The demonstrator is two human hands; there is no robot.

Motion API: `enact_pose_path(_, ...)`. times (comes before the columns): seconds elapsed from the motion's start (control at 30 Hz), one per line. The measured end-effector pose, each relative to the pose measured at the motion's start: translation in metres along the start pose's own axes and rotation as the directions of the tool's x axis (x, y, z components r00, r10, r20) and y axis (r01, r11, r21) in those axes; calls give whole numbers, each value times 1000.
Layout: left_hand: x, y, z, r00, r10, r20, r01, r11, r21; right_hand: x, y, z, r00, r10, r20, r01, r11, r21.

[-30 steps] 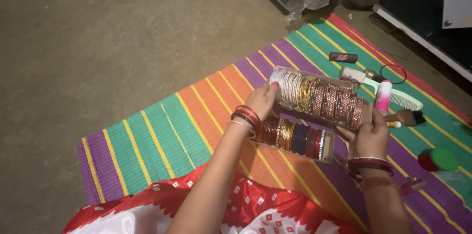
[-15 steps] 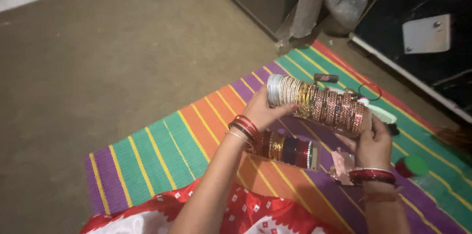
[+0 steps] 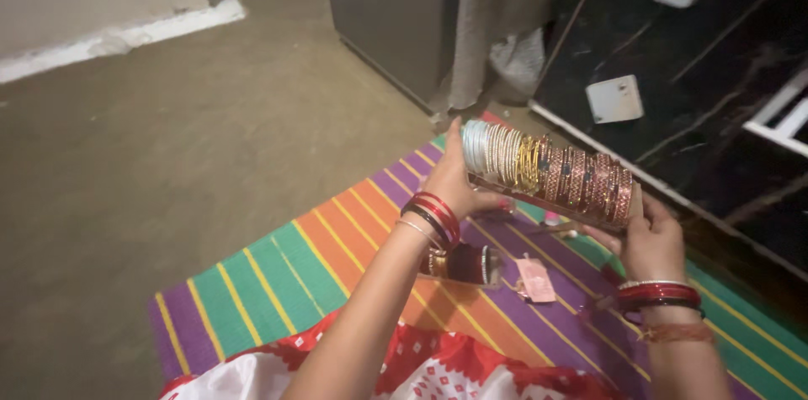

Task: The person sits on a mat and organizes various jewelry and cosmetic items. They handle bangles, a small packet, a hairbrush, and a comb, placing them into a drawer of a black cabinet.

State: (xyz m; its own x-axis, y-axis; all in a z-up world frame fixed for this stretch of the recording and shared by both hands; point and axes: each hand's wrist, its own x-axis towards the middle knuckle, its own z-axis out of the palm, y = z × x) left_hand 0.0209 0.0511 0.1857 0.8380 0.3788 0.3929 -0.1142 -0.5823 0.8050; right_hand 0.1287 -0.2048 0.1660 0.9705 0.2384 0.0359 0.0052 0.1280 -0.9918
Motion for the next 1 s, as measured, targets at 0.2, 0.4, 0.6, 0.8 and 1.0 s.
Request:
enact_pose_path(0.2,-6,49,13,999,7,53,-4,999,-53,-34,-57,-33,998,21,-58,-26,995,-97)
enact_pose_path(0.4,-13,92,33,998,6,64,-7,1000,12,-64,-94,-65,994,46,-101,-56,994,-95)
enact_pose_path(0.6,-7,125,63,993,-1,118,5,999,-37,-79,-129,-103,999,-1,-47,-3,997,-81)
enact_pose_path(0.8,24,159,124,978,204,49,-193,965,-180,-64,-154,-161,984,-50,-173,21,986,-166)
enact_pose_path(1.0,67,203,203,968,239,83,-206,934,-292,-18,-157,-263,970,-176,-167,146,973,-180)
